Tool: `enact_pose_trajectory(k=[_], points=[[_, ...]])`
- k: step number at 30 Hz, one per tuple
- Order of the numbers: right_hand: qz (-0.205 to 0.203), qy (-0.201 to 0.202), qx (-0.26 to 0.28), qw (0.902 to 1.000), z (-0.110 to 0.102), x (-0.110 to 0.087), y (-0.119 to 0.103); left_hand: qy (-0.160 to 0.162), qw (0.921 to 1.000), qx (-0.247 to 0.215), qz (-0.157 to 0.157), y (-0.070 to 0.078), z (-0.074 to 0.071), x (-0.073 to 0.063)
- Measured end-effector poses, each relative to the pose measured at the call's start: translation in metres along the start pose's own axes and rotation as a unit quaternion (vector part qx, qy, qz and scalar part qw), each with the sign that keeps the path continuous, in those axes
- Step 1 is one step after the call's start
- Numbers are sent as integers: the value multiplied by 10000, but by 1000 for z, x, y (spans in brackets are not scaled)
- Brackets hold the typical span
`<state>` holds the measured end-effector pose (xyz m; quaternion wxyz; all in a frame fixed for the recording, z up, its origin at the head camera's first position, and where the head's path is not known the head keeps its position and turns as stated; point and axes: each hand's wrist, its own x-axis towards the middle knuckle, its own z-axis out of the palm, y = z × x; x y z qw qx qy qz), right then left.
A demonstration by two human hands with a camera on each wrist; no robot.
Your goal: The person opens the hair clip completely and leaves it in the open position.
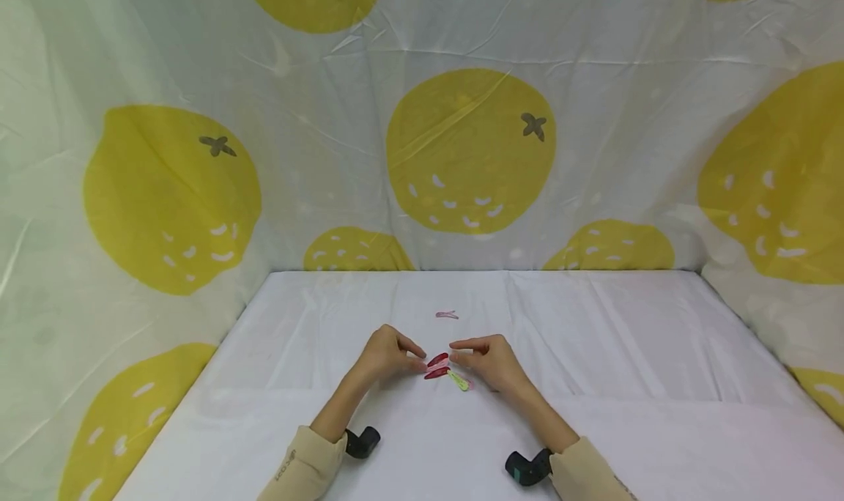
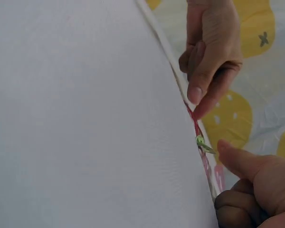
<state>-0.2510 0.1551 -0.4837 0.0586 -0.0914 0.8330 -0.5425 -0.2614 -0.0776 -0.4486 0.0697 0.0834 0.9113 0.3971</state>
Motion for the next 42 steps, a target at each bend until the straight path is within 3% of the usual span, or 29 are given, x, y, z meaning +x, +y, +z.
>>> enact_pose_trajectory(k=[5,9,18,28,32,39,42], points=[[-472,-163,-382,9980,6,3,1,8,9999,-4,105,1,6,-1],[-593,-88,-624,9963,8,3,2,-33,9999,-10,119,2,11,0],[-228,-5,-395,9990,7,-1,2,-154,9997,-129,154,3,13,-2],[-359,-67,-368,9987,8,2,1,-183,9993,-299,123,1,9,-1],[-210,33,-137,9997,9,1,-1,-231,9991,-335,142,2,9,-2],[130,433,71,9990,11,2,-4,129,9972,-634,377,2,8,0],[185,364,59,9991,12,2,-4,268,9945,-872,507,1,7,2]])
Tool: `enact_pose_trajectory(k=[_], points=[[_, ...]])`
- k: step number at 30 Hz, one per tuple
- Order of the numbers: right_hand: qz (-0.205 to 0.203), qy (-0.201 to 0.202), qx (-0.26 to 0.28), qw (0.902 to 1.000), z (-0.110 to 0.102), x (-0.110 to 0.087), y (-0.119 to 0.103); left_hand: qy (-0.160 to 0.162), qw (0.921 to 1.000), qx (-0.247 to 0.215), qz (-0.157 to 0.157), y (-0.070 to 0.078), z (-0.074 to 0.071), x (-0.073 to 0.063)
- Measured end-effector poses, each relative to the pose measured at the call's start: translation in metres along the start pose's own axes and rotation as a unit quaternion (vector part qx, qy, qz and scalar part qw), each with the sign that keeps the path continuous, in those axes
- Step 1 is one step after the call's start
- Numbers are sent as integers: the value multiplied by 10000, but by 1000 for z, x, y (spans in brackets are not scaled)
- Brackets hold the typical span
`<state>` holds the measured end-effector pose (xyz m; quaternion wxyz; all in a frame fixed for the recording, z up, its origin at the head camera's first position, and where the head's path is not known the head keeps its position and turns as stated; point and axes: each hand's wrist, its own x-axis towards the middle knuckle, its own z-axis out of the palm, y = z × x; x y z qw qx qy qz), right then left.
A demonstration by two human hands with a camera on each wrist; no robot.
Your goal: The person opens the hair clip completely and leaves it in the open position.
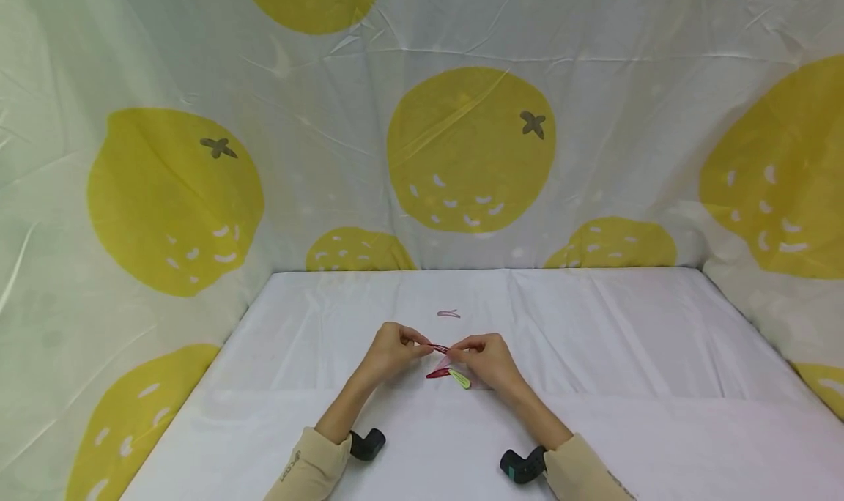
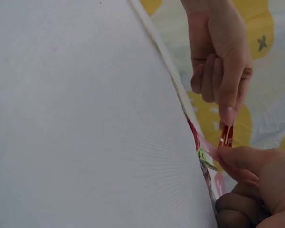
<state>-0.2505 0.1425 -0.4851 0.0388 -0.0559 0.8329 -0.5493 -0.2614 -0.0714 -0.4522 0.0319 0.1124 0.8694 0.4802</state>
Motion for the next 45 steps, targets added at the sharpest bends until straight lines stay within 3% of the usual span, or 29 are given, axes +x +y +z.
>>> enact_pose_trajectory(k=[6,12,15,22,28,32,37,41,45], points=[[-228,-575,-11,9981,2,-1,1,84,9984,-533,197,1,0,2],[-427,-985,315,9937,1,-3,-2,0,9971,-683,349,6,5,1],[-332,-796,446,9953,2,-3,-2,-36,9968,-702,383,8,7,1],[187,119,662,9976,5,-4,-6,0,9989,-416,199,8,8,0],[293,114,842,9960,6,-6,-9,-58,9996,-266,-62,9,6,-2],[199,86,806,9965,8,-6,-12,-109,9998,-189,-26,8,3,-3],[-52,378,724,9966,9,-3,-11,-226,9997,70,-31,5,1,-4],[-168,619,601,9961,7,-3,-8,-334,9992,168,122,4,1,-2],[116,745,861,9934,5,-4,-7,-268,9977,300,554,6,3,1]])
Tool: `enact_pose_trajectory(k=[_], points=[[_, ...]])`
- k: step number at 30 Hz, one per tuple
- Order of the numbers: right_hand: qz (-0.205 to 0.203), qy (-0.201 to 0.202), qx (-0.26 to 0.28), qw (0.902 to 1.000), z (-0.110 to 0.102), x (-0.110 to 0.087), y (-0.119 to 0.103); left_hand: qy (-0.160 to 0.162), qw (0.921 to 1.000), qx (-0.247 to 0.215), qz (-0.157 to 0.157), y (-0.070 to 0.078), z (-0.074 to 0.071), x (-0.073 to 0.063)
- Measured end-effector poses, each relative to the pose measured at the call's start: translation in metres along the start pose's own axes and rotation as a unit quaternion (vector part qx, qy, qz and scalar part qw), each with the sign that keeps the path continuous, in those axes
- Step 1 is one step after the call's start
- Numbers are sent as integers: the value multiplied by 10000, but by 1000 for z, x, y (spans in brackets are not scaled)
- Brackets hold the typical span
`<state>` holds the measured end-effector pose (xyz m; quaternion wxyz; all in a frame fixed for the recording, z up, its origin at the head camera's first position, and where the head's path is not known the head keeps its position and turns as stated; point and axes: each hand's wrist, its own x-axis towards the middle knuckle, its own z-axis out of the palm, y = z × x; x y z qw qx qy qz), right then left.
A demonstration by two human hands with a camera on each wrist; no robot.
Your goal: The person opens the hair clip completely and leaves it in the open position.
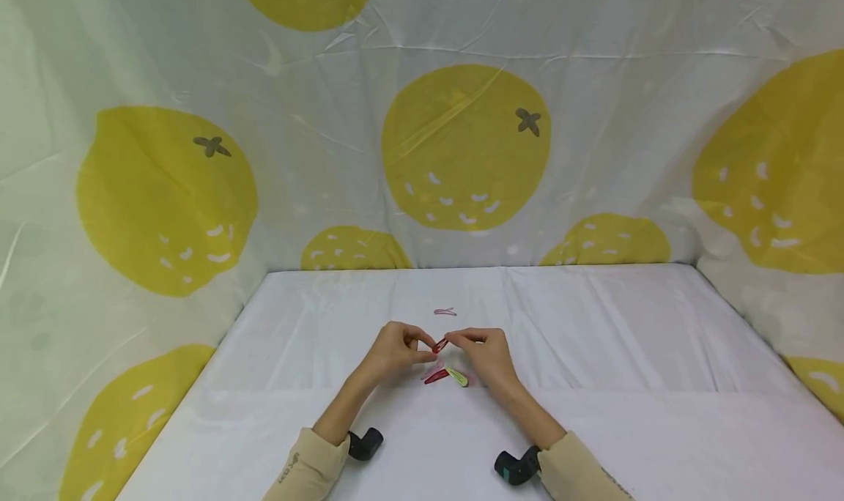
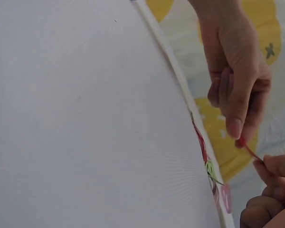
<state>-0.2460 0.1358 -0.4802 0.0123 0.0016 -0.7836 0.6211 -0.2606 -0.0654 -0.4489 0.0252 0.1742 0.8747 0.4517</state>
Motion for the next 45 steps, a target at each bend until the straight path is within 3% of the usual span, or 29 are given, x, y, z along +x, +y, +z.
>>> enact_pose_trajectory(k=[7,14,20,23,29,34,39,45], points=[[766,41,678,9947,-3,-1,-4,193,9979,311,539,5,-2,0],[787,-52,558,9953,-5,0,-5,402,9943,449,879,1,-3,0],[844,-153,628,9943,-4,2,-1,562,9946,169,861,-3,-5,-1],[543,-116,413,9976,-4,4,0,601,9950,3,799,-5,-6,-1],[-650,-150,-187,9976,-7,5,2,603,9962,-207,593,-6,-7,1],[-1783,-225,-144,9836,-9,5,3,685,9962,-269,472,-5,-7,1],[-2610,-187,26,9652,-7,4,2,808,9954,-112,506,-1,-6,-1],[-2990,7,-17,9543,-3,2,2,934,9932,49,694,2,-5,-2]])
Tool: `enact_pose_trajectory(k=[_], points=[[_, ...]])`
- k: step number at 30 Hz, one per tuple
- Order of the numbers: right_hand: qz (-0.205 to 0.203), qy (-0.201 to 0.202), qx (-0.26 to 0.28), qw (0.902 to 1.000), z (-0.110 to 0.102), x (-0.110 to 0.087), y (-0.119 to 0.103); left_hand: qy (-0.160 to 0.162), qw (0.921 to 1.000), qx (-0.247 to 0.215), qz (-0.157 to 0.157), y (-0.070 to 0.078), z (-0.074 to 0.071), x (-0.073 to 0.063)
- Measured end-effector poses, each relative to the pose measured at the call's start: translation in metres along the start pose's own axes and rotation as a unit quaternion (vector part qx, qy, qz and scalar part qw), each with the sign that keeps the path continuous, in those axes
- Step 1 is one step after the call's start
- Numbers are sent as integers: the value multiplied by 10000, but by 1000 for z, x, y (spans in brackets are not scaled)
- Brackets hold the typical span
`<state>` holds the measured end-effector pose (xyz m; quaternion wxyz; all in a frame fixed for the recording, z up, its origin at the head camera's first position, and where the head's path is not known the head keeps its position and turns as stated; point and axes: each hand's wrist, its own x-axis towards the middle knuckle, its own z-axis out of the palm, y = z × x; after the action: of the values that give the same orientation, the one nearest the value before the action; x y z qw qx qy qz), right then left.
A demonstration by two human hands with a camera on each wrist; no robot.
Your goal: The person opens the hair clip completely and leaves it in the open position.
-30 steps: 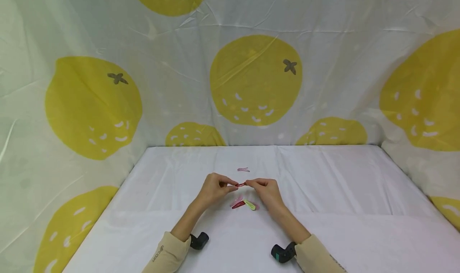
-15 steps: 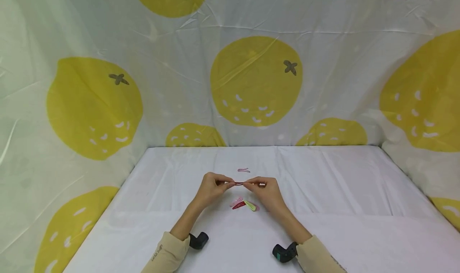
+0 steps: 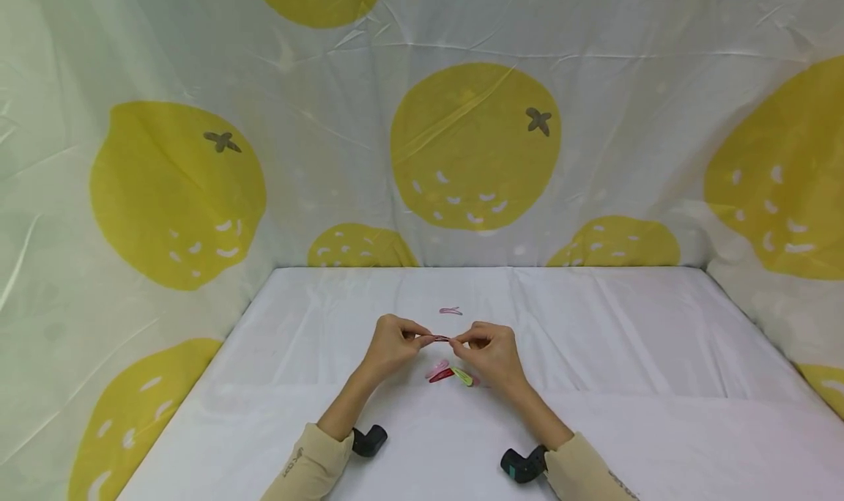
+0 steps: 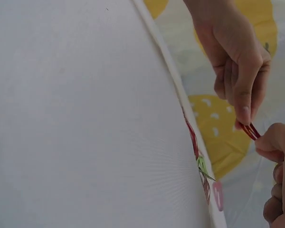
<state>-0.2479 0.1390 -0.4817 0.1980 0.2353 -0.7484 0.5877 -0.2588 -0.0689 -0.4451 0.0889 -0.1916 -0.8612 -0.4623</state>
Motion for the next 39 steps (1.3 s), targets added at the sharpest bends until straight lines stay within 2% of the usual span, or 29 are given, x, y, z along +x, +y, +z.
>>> enact_pose_trajectory(k=[7,12,18,21,25,32,39], points=[[-193,108,-61,9997,1,1,-17,-16,9998,17,185,-1,1,0],[-236,247,-51,9994,0,2,-32,94,9982,-102,591,-3,0,2],[-95,292,-198,9993,1,2,-32,198,9966,-189,776,-4,-1,3],[-173,324,-358,9987,2,2,-30,172,9961,-208,837,-5,-1,3],[-200,358,-457,9981,3,1,-28,123,9964,-213,814,-6,-1,3],[-64,375,-555,9977,4,1,-4,71,9985,-291,461,-3,-1,3],[304,358,-508,9976,-1,0,2,53,9990,-252,357,-1,0,3]])
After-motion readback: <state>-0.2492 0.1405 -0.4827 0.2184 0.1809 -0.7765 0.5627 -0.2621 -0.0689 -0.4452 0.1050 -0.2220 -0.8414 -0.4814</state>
